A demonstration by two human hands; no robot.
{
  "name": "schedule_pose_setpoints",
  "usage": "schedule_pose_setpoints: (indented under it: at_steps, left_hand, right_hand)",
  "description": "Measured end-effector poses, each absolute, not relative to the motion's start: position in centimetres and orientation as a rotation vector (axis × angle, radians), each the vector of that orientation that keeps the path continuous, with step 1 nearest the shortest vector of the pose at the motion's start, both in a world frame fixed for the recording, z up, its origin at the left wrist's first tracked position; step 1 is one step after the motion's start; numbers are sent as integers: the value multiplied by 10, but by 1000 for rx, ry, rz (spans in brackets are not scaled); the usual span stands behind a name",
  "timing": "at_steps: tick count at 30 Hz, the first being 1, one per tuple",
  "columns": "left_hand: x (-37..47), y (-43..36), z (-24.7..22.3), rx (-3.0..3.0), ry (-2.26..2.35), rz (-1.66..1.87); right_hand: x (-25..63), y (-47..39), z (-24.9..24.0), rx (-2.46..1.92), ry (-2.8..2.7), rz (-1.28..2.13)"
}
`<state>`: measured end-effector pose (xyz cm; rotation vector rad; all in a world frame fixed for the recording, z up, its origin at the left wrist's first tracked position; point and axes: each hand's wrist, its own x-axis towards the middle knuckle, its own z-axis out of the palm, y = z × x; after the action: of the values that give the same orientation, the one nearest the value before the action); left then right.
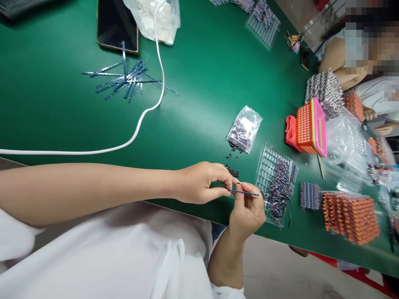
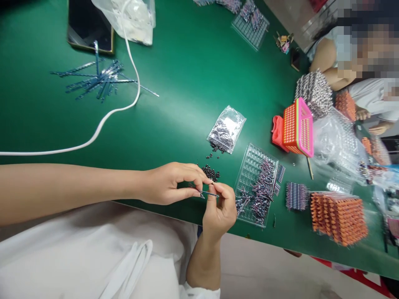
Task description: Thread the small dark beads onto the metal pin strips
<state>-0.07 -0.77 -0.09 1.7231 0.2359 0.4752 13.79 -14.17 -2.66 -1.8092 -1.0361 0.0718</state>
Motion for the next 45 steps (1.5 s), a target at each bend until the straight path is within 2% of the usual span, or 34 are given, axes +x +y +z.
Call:
schedule_pose_setpoints:
  at_steps: [10,19,28,37,45]
  left_hand:
    - [-1,-8,-2,1714,219,443]
    - [2,-4,4,1415,340,289]
    - [-1,-6,-1,1570,281,351]
    - [1,-11,-9,1762,136,582]
    - [1,-11,-12,1838,89,631]
  right_hand:
    - [139,-141,-24,-1780,-1139,80]
    - [140,-144,-23,-1794,-1421,-326]
    - [138,-143,-29,-1723,-1231,-160]
    - [136,-142,-30,-1741,-1151,-165]
    - [138,-144,-31,-1766,-1166,-135]
